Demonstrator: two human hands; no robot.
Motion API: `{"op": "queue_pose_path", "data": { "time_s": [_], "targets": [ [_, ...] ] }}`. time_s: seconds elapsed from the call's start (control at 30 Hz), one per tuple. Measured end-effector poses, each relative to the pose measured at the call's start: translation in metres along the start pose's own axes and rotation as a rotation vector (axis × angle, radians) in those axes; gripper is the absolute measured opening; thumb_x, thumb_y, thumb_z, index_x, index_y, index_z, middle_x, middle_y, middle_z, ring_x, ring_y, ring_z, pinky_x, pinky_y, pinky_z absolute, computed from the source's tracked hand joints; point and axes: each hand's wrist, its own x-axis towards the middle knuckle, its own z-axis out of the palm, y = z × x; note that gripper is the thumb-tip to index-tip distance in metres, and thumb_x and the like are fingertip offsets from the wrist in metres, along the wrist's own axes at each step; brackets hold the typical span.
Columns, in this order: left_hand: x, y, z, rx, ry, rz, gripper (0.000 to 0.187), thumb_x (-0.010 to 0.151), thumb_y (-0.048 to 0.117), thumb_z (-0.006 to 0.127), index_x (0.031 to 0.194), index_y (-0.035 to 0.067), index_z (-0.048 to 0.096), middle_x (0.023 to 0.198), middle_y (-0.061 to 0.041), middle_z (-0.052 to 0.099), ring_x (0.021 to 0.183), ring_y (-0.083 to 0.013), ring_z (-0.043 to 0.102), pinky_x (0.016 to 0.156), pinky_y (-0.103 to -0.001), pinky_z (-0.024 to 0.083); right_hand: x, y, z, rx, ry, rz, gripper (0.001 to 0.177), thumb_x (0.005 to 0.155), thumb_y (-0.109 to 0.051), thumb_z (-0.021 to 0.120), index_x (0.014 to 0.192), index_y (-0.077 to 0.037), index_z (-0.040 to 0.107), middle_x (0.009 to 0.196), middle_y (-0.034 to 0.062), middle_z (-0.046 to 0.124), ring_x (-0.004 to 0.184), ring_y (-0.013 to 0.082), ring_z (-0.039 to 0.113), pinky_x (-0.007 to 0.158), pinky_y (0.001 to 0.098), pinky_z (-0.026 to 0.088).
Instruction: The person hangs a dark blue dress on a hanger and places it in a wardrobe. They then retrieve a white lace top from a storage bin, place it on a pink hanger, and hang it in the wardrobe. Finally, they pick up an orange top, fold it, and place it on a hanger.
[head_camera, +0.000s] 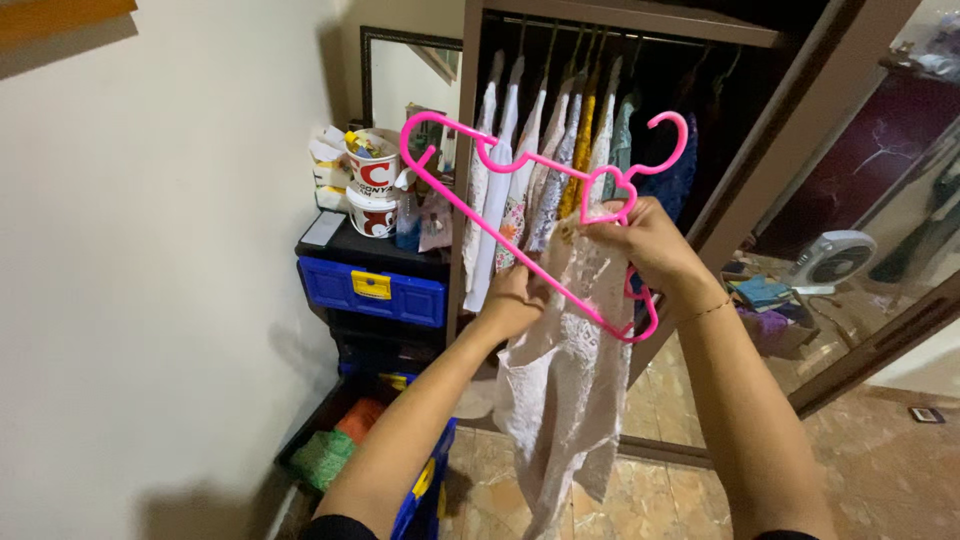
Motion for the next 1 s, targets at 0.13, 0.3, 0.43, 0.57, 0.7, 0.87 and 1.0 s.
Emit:
{"op": "queue_pose_path", "data": {
  "time_s": [0.13,0.3,0.43,0.57,0.7,0.87,1.0],
  "targets": [
    [0.003,-0.01,0.008,-0.405,0.121,-0.02,0.021,0.096,0.014,0.058,0.109,0.007,0.073,0.084,-0.014,0.075,0.073,-0.0247,0.07,0.07,-0.039,0.056,-0.016,0.011,-0.018,-0.081,0.001,0.037,0.013,0.09,-0.004,0.073,0.101,-0.001,0.08,0.092,0.0033,0.076,0.084,0.0089,0.066,0.079,0.0255,0.053],
    [0.006,0.03,-0.065,-0.522,0.051,0.121,0.025,0.087,0.022,0.071,0.105,0.004,0.076,0.084,-0.013,0.078,0.073,-0.023,0.071,0.066,-0.038,0.056,-0.036,0.025,-0.045,-0.028,0.015,0.138,0.012,0.09,-0.009,0.073,0.099,-0.002,0.076,0.092,0.0028,0.076,0.085,0.0089,0.069,0.078,0.0245,0.055],
    [0.031,0.051,-0.084,-0.183,-0.083,-0.065,0.027,0.089,0.03,0.075,0.105,0.009,0.079,0.082,-0.018,0.075,0.072,-0.0263,0.072,0.068,-0.039,0.054,-0.057,0.051,-0.059,0.055,0.015,0.159,0.018,0.093,-0.013,0.073,0.108,-0.003,0.073,0.082,-0.0034,0.061,0.071,0.0065,0.053,0.063,0.0247,0.041],
    [0.05,0.055,-0.078,-0.198,-0.122,0.033,0.028,0.085,0.035,0.075,0.095,0.01,0.081,0.085,-0.014,0.077,0.077,-0.0262,0.075,0.071,-0.038,0.056,-0.074,0.065,-0.075,0.4,0.108,0.008,0.024,0.106,-0.022,0.063,0.119,-0.003,0.07,0.077,-0.0054,0.053,0.063,0.004,0.043,0.055,0.0213,0.031],
    [0.068,0.075,-0.084,0.009,-0.197,0.026,0.028,0.076,0.042,0.078,0.088,0.017,0.083,0.085,-0.008,0.076,0.077,-0.0283,0.071,0.068,-0.041,0.054,-0.086,0.051,-0.066,0.594,0.225,-0.286,0.019,0.109,-0.023,0.059,0.115,-0.007,0.066,0.092,0.0026,0.063,0.079,0.0121,0.054,0.071,0.0276,0.043],
    [0.085,0.096,-0.099,0.242,-0.443,-0.062,0.04,0.083,0.057,0.078,0.085,0.017,0.083,0.078,-0.008,0.076,0.07,-0.0221,0.068,0.07,-0.04,0.053,-0.076,0.052,-0.004,0.879,0.169,-0.547,0.008,0.11,-0.018,0.063,0.113,-0.011,0.064,0.104,0.0055,0.067,0.097,0.0187,0.061,0.094,0.0389,0.049],
    [0.099,0.058,-0.115,-0.388,-0.44,-0.306,0.043,0.1,0.048,0.072,0.094,0.007,0.081,0.074,-0.006,0.064,0.062,-0.0187,0.046,0.063,-0.036,0.042,-0.057,0.069,0.011,0.885,0.059,-0.554,0.015,0.113,-0.02,0.061,0.113,-0.006,0.066,0.1,0.0095,0.069,0.089,0.0191,0.06,0.09,0.0374,0.049]
  ]
}}
